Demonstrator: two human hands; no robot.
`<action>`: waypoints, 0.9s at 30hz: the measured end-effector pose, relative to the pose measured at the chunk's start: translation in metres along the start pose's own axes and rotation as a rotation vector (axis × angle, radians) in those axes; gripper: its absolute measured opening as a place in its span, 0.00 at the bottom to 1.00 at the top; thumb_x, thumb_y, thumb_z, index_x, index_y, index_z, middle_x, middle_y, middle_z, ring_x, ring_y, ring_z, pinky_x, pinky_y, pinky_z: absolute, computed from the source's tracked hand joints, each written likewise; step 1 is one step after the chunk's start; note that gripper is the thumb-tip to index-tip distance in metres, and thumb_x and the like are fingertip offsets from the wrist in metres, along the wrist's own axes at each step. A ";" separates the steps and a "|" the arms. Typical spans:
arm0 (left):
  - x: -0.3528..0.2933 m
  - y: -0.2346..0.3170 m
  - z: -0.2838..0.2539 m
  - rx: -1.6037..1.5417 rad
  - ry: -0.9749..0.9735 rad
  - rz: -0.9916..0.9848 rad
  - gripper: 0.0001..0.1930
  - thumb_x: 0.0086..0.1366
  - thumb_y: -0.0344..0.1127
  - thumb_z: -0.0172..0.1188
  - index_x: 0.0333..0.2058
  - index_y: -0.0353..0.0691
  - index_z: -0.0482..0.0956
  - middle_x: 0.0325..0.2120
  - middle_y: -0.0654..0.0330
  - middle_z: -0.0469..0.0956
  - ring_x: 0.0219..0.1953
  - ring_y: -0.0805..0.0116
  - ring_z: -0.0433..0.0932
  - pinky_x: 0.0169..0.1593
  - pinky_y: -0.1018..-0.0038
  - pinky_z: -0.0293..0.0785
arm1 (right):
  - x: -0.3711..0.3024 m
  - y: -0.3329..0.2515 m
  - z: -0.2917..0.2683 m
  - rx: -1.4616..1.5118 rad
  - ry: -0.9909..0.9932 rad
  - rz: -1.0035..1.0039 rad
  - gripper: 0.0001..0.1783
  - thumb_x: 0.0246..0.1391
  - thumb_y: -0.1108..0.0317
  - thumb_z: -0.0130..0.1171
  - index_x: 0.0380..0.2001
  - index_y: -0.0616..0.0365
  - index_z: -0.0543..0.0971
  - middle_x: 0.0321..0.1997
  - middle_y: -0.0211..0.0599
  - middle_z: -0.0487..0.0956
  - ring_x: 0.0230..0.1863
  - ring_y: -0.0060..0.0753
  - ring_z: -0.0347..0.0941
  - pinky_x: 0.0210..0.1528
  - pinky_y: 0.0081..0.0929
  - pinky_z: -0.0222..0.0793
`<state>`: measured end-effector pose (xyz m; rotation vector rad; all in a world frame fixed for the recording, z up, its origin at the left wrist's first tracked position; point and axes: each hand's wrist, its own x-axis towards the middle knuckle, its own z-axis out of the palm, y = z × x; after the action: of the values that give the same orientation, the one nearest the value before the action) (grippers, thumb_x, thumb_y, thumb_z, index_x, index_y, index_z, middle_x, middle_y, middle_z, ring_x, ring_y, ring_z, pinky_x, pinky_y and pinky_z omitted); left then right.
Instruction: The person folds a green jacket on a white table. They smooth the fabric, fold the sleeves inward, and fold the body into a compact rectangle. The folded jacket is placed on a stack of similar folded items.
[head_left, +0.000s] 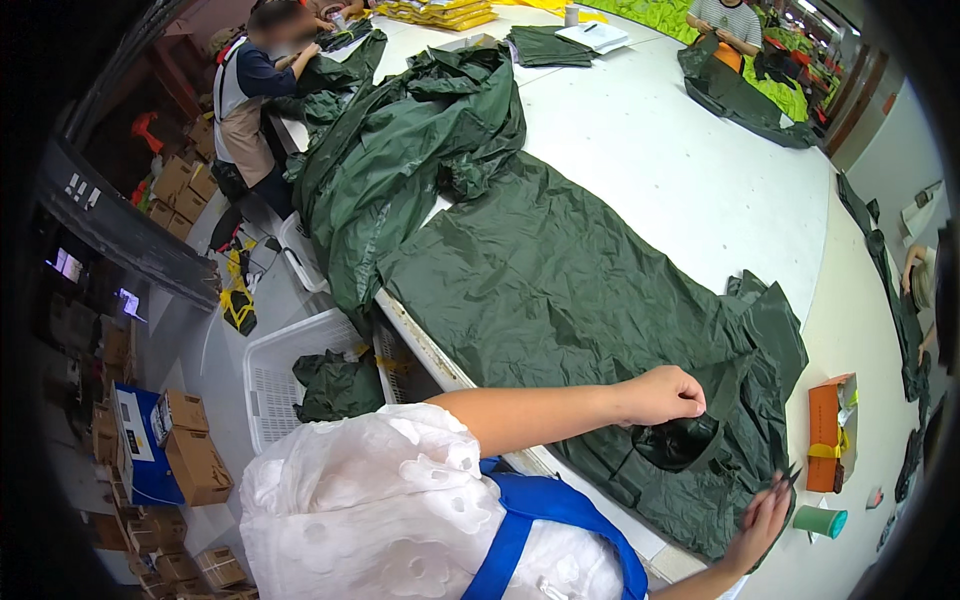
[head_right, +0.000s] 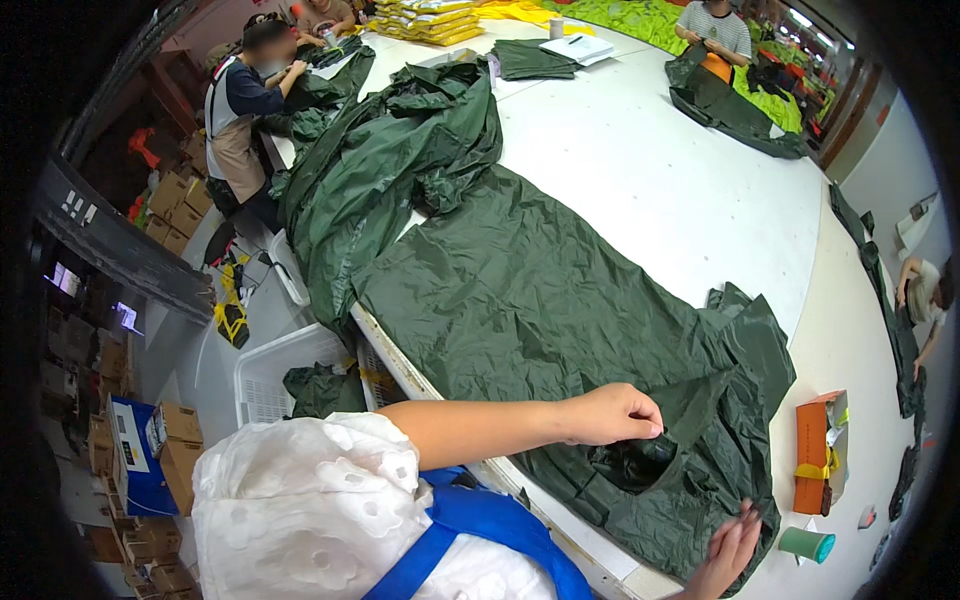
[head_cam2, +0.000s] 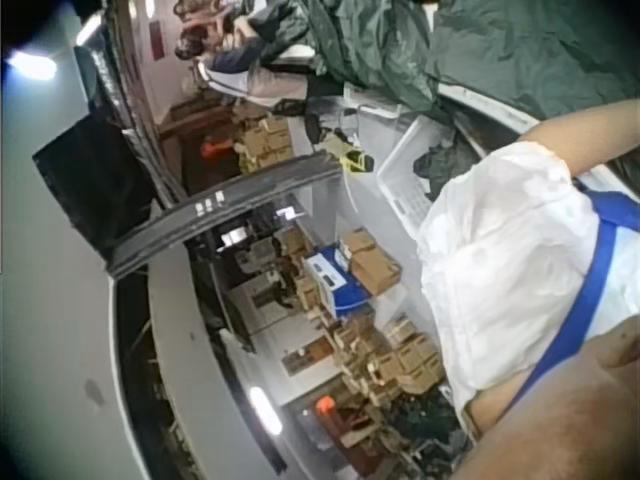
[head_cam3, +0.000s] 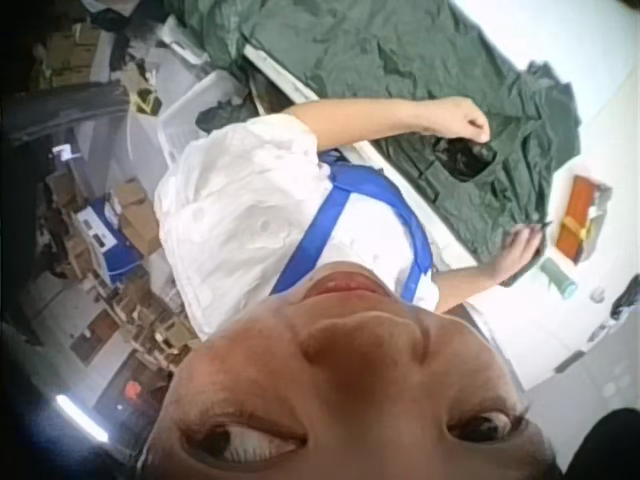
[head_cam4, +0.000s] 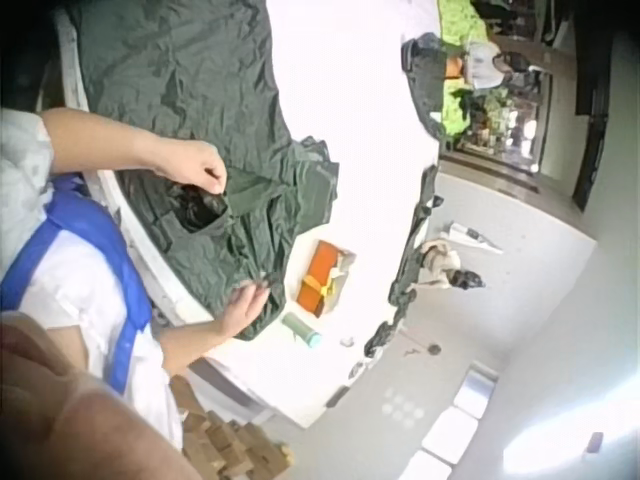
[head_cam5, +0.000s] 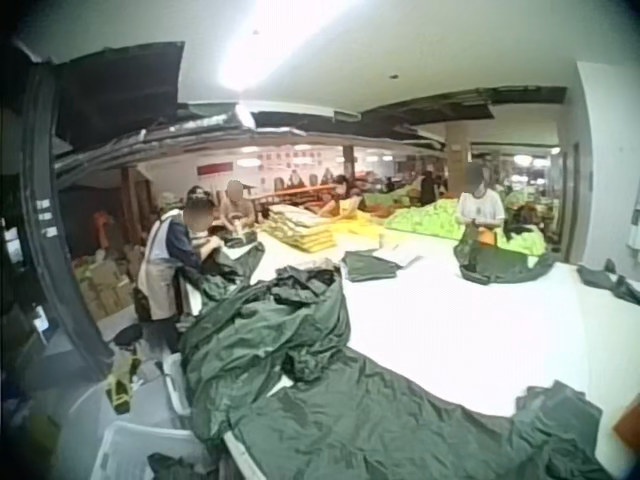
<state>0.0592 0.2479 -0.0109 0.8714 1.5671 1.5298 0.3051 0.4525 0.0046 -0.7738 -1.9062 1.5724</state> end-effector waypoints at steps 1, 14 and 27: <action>0.005 -0.001 0.001 -0.009 -0.008 0.024 0.10 0.60 0.36 0.57 0.33 0.34 0.80 0.24 0.62 0.78 0.28 0.76 0.72 0.36 0.76 0.69 | 0.012 -0.007 0.008 0.034 -0.009 -0.035 0.23 0.61 0.59 0.47 0.53 0.65 0.68 0.27 0.30 0.72 0.22 0.15 0.59 0.23 0.11 0.55; 0.004 0.016 -0.015 -0.392 -0.028 -0.178 0.08 0.63 0.33 0.57 0.35 0.35 0.80 0.30 0.66 0.79 0.34 0.80 0.72 0.44 0.81 0.66 | 0.020 -0.057 0.096 -0.655 -0.075 -0.629 0.26 0.32 0.80 0.67 0.42 0.51 0.82 0.28 0.31 0.71 0.30 0.30 0.66 0.32 0.25 0.64; 0.002 0.017 -0.011 -0.379 -0.052 -0.212 0.09 0.62 0.34 0.58 0.35 0.34 0.81 0.29 0.65 0.79 0.34 0.81 0.72 0.43 0.81 0.66 | 0.026 -0.048 0.108 -0.595 -0.138 -0.583 0.22 0.35 0.77 0.66 0.39 0.50 0.82 0.27 0.30 0.72 0.30 0.31 0.66 0.32 0.27 0.63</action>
<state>0.0481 0.2454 0.0062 0.5098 1.2319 1.5657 0.2046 0.3914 0.0349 -0.2715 -2.4471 0.7242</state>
